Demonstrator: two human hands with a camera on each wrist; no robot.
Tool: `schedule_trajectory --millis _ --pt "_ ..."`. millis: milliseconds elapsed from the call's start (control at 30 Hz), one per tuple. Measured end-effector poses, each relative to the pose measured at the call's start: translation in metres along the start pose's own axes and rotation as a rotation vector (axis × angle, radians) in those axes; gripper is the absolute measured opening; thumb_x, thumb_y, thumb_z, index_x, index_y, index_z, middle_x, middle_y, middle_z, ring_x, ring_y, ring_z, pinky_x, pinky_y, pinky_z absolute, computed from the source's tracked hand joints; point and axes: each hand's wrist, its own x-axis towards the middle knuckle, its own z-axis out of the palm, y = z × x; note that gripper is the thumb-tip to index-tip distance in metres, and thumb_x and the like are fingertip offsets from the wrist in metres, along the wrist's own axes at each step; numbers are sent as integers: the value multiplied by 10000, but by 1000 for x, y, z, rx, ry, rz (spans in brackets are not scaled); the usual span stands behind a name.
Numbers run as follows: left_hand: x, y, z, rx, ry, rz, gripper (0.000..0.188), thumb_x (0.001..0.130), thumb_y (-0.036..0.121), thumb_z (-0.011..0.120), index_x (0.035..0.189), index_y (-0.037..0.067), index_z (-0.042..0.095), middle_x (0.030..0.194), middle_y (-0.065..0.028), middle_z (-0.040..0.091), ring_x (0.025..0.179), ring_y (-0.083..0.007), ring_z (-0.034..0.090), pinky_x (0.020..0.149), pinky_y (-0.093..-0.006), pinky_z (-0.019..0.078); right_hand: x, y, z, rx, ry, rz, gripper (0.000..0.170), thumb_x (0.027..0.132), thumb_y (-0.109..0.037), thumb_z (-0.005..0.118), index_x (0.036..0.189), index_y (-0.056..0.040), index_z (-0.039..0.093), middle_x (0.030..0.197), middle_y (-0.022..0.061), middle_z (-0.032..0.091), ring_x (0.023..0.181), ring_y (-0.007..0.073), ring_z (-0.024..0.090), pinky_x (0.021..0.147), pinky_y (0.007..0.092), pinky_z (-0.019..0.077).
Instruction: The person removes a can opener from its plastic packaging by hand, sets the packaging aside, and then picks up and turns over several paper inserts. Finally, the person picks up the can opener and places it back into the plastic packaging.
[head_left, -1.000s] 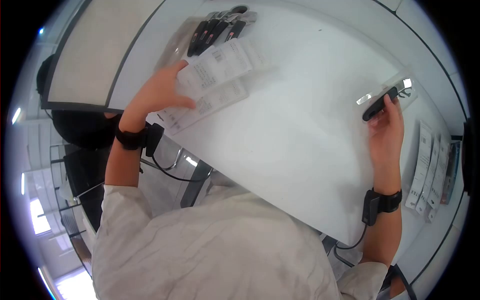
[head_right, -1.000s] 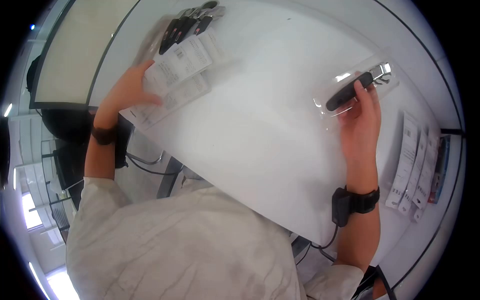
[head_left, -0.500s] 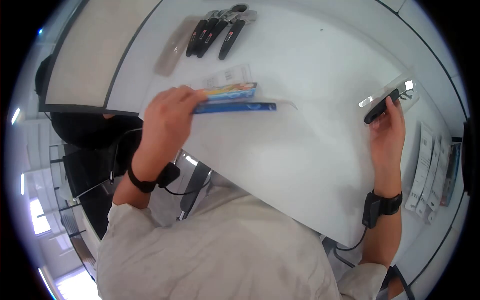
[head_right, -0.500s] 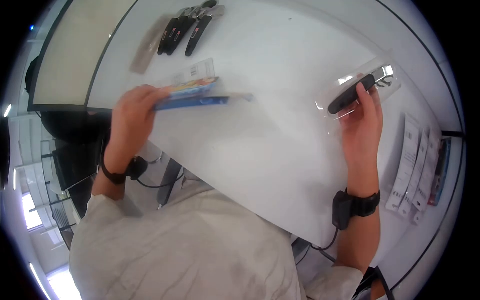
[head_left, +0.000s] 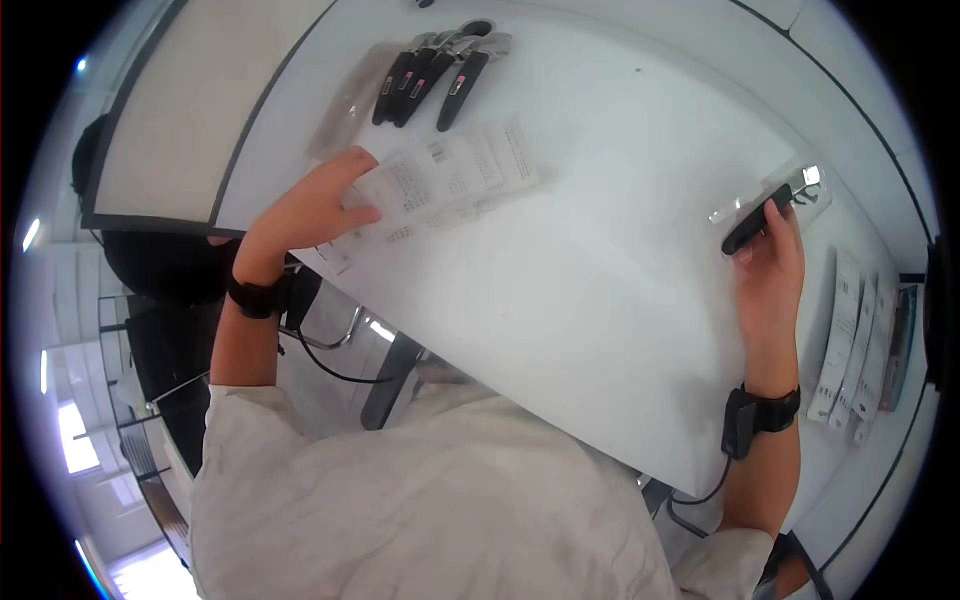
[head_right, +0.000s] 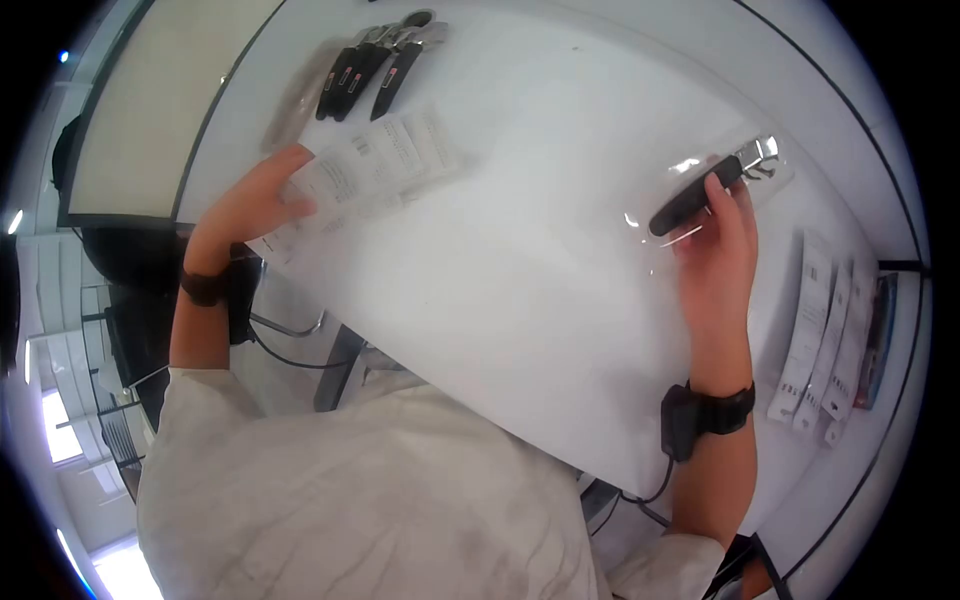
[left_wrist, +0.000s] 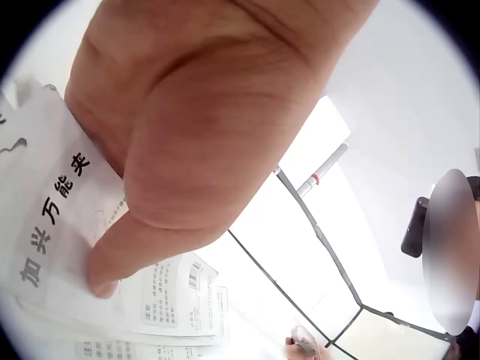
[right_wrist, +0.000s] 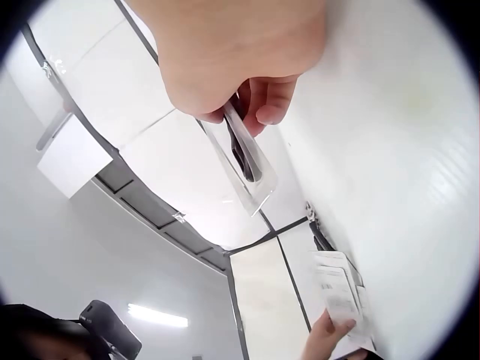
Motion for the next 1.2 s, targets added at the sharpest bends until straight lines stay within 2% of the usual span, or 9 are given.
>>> schedule_trajectory --millis 300,367,500,633,867,967,1000,1100,1200 --pt "1 36 -5 -3 -77 -142 416 855 78 741 1225 -22 580 1127 -225 671 1067 -361 640 910 -396 511 -3 1 4 -1 45 -22 334 1031 -191 602 1334 -51 579 1000 2 649 778 64 573 609 216 415" --pt "-6 64 -14 -50 86 -289 392 840 36 735 1202 7 586 1097 -226 677 1026 -364 654 875 -391 521 -1 2 3 -1 50 -25 314 1032 -197 599 1311 -55 584 976 -1 650 749 62 566 589 214 404" --pt "-16 72 -4 98 386 49 449 857 -48 664 1277 85 578 1161 -163 665 1030 -364 650 861 -399 534 -1 2 3 -2 35 -30 306 1026 -192 603 1302 -61 585 970 0 648 740 64 565 588 213 404" --pt "-10 78 15 247 143 0 387 868 -52 630 1231 75 588 1125 -135 625 1020 -366 618 824 -450 514 -2 -1 7 -2 51 -22 321 1013 -184 621 1300 -46 590 950 -5 635 732 65 557 585 216 410" --pt "-1 58 24 215 269 -11 263 913 -7 643 1170 34 604 869 -107 704 802 -344 676 720 -423 517 -11 -8 25 -587 -28 31 734 968 -198 701 1546 42 317 766 59 638 505 89 516 439 243 377" --pt "-1 58 20 -412 502 -19 266 955 23 620 1219 -8 607 1023 -112 745 920 -248 723 794 -363 546 -15 -7 30 -685 -78 36 727 964 -137 694 1561 -7 300 819 94 680 518 101 547 428 244 381" --pt "1 66 23 -732 599 -15 298 973 30 580 1257 -58 603 1212 -172 715 1077 -233 703 926 -359 546 -16 -5 31 -684 -92 27 713 966 -133 690 1558 -13 310 833 95 687 524 102 554 427 244 377" --pt "5 89 16 -1006 661 236 338 942 1 559 1268 -75 604 1308 -231 663 1158 -316 682 1016 -409 525 -17 -6 34 -690 -109 21 687 970 -127 683 1548 -21 327 853 91 694 534 104 566 425 242 374" --pt "18 85 31 -1066 623 283 377 919 -1 503 1275 -79 597 1350 -252 633 1257 -351 624 1083 -443 473 -17 -6 32 -688 -109 28 667 976 -125 676 1542 -26 337 866 84 697 536 104 565 430 242 375"
